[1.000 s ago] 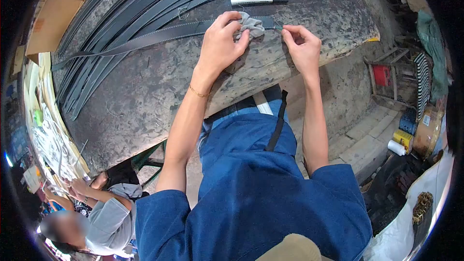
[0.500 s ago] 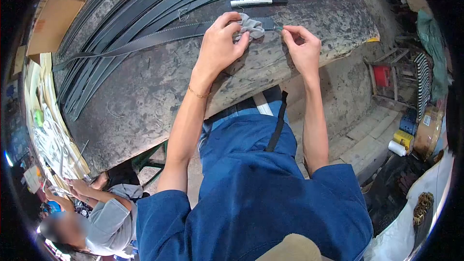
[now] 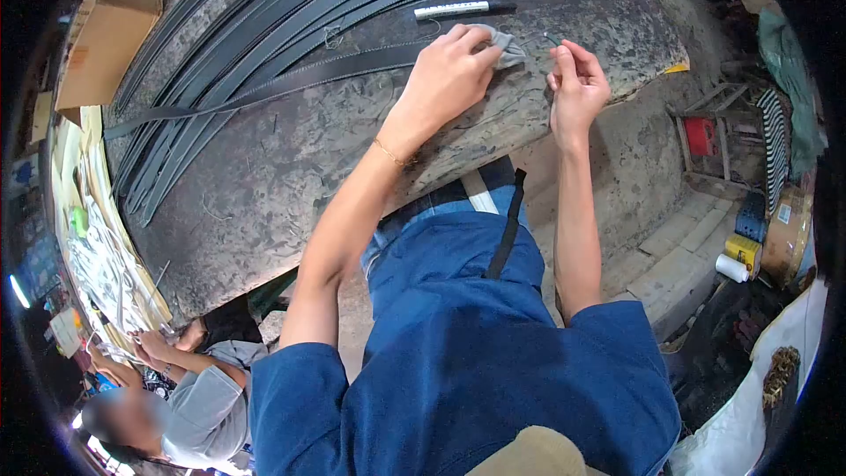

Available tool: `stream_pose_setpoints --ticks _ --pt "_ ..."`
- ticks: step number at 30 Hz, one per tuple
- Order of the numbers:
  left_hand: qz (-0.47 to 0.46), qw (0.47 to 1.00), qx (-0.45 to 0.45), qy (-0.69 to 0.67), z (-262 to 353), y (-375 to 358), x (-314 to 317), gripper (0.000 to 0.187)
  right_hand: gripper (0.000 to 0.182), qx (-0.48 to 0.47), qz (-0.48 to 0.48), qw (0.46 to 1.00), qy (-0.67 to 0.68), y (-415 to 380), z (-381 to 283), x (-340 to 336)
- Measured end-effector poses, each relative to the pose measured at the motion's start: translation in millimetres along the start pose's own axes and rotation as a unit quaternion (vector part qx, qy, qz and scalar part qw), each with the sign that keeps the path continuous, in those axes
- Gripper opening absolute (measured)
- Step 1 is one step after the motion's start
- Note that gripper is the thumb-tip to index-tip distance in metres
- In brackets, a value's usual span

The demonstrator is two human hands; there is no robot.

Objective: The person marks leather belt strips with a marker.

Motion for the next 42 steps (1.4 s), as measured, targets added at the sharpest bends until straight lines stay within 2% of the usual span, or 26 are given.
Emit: stream_pose_setpoints --ticks 4,11,23,25,28,32,35,36,38,39,40,41,42 --pt "-0.03 0.999 0.03 0.028 -4.5 -8.4 3.8 0.027 0.012 -0.001 0.012 0.999 0.052 0.4 3.1 -5.3" --pt "-0.032 0.995 0.067 0.062 -4.8 -8.7 0.5 0.032 0.013 0.01 0.006 0.998 0.055 2.3 4.0 -4.3" --pt "-0.076 0.989 0.109 0.059 -16.2 -0.2 -4.0 0.027 0.015 0.017 -0.008 0.998 0.062 1.2 3.3 -7.0" --pt "-0.068 0.994 0.091 0.005 -19.9 -1.6 -7.8 0.017 0.015 0.041 -0.012 0.994 0.097 1.5 2.1 -7.0" --pt "-0.047 0.995 0.07 -0.048 -27.5 -3.0 -11.3 0.011 0.017 0.05 0.0 0.997 0.052 3.9 -7.4 -29.3" --pt "-0.007 0.997 0.073 -0.022 -26.5 -4.6 -16.3 0.015 0.02 0.071 -0.03 0.996 -0.041 7.6 -26.3 -78.6" --pt "-0.047 0.997 0.051 0.014 -29.8 -3.4 -11.0 0.016 0.019 0.104 -0.035 0.993 -0.043 13.8 -32.0 -116.7" --pt "-0.049 0.997 0.055 0.013 -27.2 -2.0 -11.3 0.016 0.019 0.129 -0.028 0.991 0.033 14.2 -29.2 -127.4" --pt "-0.058 0.996 0.056 0.04 -24.2 0.2 -11.3 0.03 0.017 0.152 0.002 0.973 0.173 12.5 -20.0 -138.5" --pt "-0.059 0.996 0.056 0.038 -23.7 1.0 -11.7 0.03 0.017 0.153 0.003 0.973 0.172 12.5 -13.5 -140.5" --pt "-0.068 0.995 0.062 0.047 -23.1 0.5 -11.8 0.035 0.015 0.144 -0.05 0.988 0.007 13.4 -6.3 -143.2" --pt "-0.077 0.993 0.069 0.057 -23.6 -0.7 -11.4 0.04 0.013 0.13 -0.103 0.974 -0.157 14.4 -5.3 -140.0" --pt "-0.078 0.993 0.067 0.057 -24.0 -2.6 -11.3 0.04 0.011 0.143 -0.077 0.98 -0.116 13.5 -7.6 -139.5"
Point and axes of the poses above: each hand's wrist, its own y-axis towards the middle knuckle, its own x-axis out of the palm, z = x × y, the point moved 4 cm from there along y, towards the middle knuckle, and after that the axes turned 15 degrees about -x, right-handed, at the moved point
